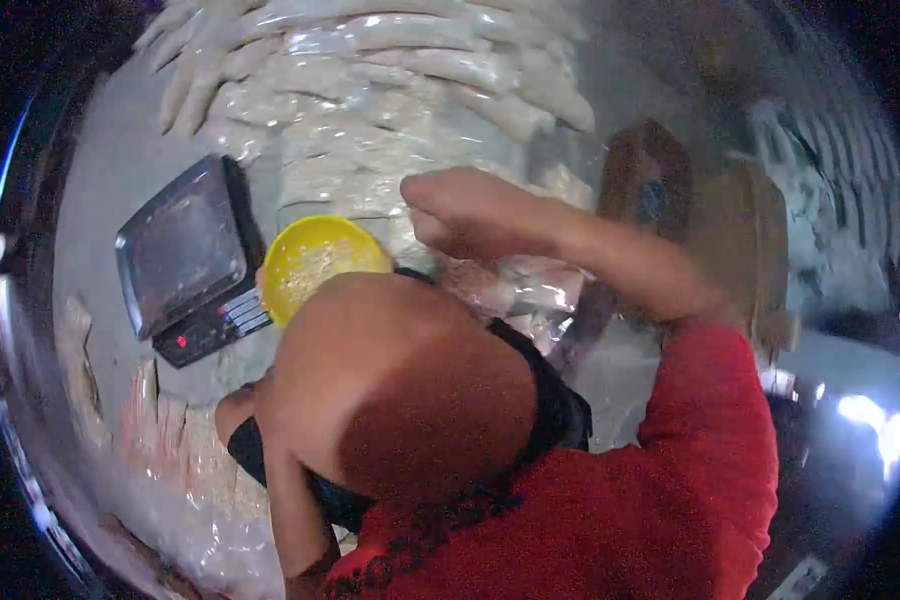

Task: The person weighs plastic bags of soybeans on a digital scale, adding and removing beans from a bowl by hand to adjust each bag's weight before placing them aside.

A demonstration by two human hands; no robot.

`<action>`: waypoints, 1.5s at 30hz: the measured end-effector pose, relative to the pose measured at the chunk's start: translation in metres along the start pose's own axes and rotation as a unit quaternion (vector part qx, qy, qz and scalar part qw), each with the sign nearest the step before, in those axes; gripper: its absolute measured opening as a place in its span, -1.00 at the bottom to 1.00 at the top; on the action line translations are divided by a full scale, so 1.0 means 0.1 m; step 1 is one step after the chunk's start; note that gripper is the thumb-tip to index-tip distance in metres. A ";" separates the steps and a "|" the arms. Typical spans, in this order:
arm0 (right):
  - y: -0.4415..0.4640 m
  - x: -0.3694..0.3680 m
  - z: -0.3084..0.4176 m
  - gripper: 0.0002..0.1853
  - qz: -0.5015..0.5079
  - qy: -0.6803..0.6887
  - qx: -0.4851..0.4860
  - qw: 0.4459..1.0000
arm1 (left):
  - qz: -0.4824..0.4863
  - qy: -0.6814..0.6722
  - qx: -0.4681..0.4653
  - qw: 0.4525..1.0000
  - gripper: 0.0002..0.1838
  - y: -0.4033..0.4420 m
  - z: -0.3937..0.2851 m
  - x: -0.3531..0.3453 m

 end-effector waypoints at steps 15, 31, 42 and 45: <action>2.71 -1.80 0.75 -0.89 -0.096 0.589 -0.099 0.797 | 0.070 -0.076 0.124 0.987 -0.35 0.27 0.59 -0.14; 1.23 -1.36 0.52 -0.65 0.210 0.633 -0.050 0.743 | 0.067 -0.147 0.063 0.985 -0.38 0.31 0.64 -0.29; 1.05 -1.86 0.49 -0.60 0.163 0.144 0.116 0.969 | 0.005 -0.156 0.117 0.981 -0.52 0.20 0.60 -0.10; 1.15 -1.87 0.47 -0.60 0.177 0.046 0.140 0.973 | -0.119 -0.163 0.065 0.977 -0.61 0.23 0.51 -0.04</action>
Point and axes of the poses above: each hand's wrist, its own y-axis towards the middle knuckle, its own x-axis out of the back of the hand, z = x × y, the point moved 6 cm from there along y, towards the middle knuckle, and after that the axes turned 4 degrees about -y, right-handed, at the moved point
